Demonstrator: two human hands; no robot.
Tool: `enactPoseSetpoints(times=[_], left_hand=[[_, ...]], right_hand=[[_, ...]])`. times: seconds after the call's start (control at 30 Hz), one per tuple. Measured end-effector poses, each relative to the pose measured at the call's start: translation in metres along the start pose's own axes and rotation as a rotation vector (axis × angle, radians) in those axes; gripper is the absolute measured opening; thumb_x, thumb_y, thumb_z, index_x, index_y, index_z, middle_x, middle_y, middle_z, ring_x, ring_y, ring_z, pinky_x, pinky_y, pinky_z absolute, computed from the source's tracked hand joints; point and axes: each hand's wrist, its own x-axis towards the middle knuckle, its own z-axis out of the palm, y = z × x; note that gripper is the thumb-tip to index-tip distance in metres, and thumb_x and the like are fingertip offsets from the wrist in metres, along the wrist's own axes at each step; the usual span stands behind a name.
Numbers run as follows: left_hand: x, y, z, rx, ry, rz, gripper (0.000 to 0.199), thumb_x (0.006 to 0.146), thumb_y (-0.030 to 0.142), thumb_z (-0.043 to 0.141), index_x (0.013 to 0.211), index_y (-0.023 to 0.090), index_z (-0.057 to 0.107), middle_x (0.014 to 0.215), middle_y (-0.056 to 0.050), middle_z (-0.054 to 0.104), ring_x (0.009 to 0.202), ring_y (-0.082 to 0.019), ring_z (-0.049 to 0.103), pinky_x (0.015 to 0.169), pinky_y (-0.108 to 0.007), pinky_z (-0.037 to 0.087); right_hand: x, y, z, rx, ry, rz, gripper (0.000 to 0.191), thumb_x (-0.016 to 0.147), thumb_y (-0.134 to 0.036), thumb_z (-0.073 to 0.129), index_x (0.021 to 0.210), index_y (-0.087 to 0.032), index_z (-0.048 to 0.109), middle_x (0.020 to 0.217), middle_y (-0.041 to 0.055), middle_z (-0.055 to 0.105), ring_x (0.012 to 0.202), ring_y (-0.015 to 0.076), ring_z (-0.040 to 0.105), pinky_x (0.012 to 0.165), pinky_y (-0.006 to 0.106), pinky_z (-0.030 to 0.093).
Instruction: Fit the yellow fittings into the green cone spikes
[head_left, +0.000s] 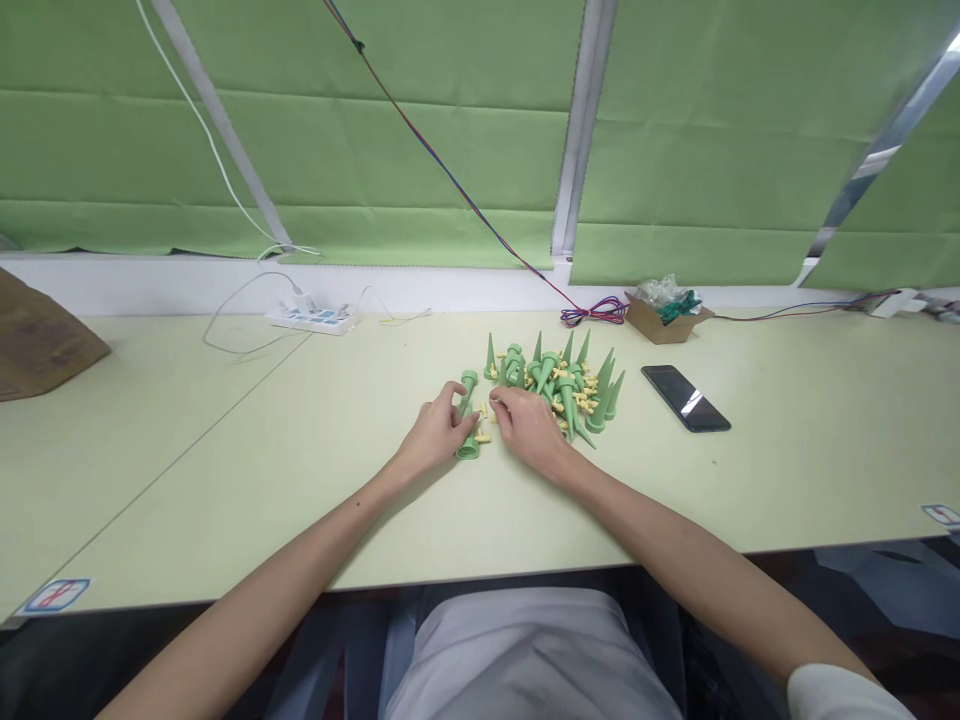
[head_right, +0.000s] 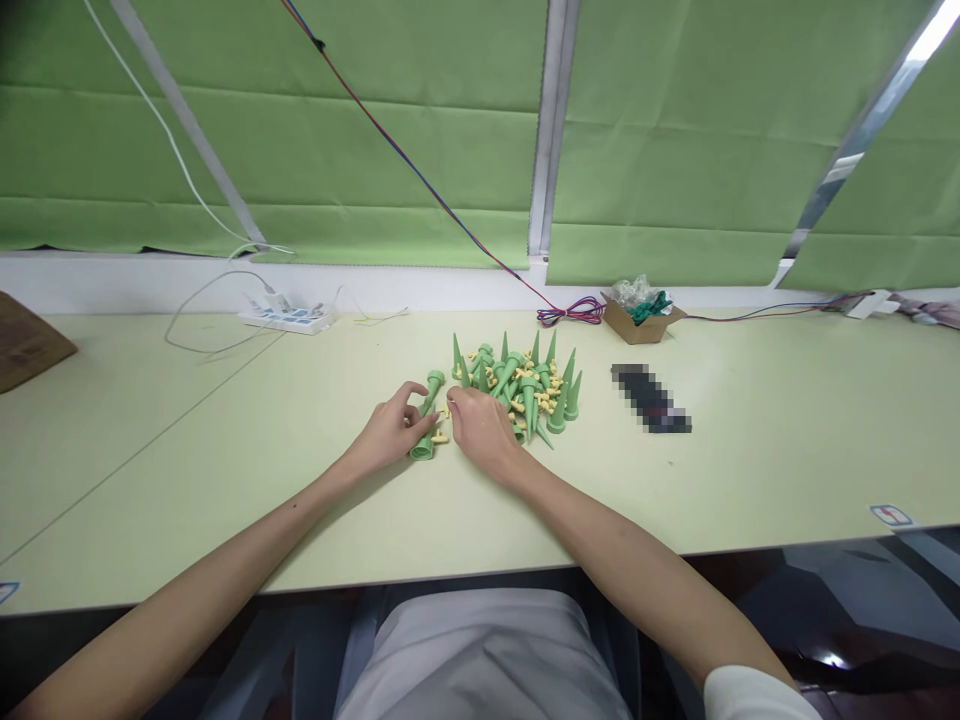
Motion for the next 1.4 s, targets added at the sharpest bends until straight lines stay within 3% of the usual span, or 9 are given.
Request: enactPoseSetpoints(times=[0.23, 0.4, 0.67, 1.0, 1.4], left_hand=[[0.001, -0.003, -0.001, 0.034, 0.007, 0.044, 0.022, 0.091, 0.039, 0.056, 0.105, 0.022, 0.054, 0.053, 0.007, 0.052, 0.05, -0.015, 0.048, 0.053, -0.027, 0.034], [0.002, -0.001, -0.007, 0.052, 0.025, 0.021, 0.026, 0.091, 0.04, 0.055, 0.11, 0.023, 0.054, 0.06, 0.005, 0.059, 0.056, -0.017, 0.053, 0.057, -0.028, 0.039], [0.006, -0.003, -0.008, 0.039, 0.042, 0.043, 0.02, 0.088, 0.038, 0.056, 0.096, 0.021, 0.062, 0.065, 0.001, 0.062, 0.062, -0.017, 0.055, 0.062, -0.028, 0.042], [0.006, -0.002, -0.008, 0.026, 0.02, 0.062, 0.016, 0.087, 0.033, 0.055, 0.087, 0.021, 0.065, 0.064, 0.001, 0.061, 0.06, -0.016, 0.054, 0.058, -0.028, 0.04], [0.006, -0.005, -0.007, 0.056, 0.009, 0.053, 0.016, 0.087, 0.032, 0.054, 0.087, 0.02, 0.065, 0.064, 0.001, 0.061, 0.06, -0.015, 0.053, 0.058, -0.029, 0.04]], right_hand=[[-0.001, -0.001, -0.001, -0.068, -0.094, 0.011, 0.027, 0.099, -0.011, 0.046, 0.111, -0.016, 0.069, 0.102, 0.0096, 0.071, 0.092, 0.0201, 0.066, 0.077, 0.027, 0.042], [0.0, -0.005, -0.004, -0.127, -0.096, 0.01, 0.028, 0.099, -0.012, 0.045, 0.113, -0.018, 0.069, 0.102, 0.0089, 0.07, 0.089, 0.0203, 0.066, 0.072, 0.028, 0.04], [-0.002, -0.008, -0.009, -0.213, -0.182, 0.009, 0.028, 0.097, -0.009, 0.045, 0.105, -0.019, 0.07, 0.096, 0.0087, 0.069, 0.082, 0.0205, 0.065, 0.065, 0.028, 0.034], [-0.002, -0.004, -0.004, -0.216, -0.24, -0.05, 0.031, 0.094, -0.005, 0.044, 0.106, -0.018, 0.07, 0.09, 0.0073, 0.067, 0.08, 0.0196, 0.063, 0.064, 0.028, 0.033], [-0.001, -0.007, -0.005, -0.254, -0.28, 0.006, 0.03, 0.094, -0.004, 0.043, 0.105, -0.017, 0.069, 0.096, 0.0086, 0.064, 0.081, 0.0194, 0.062, 0.067, 0.028, 0.035]])
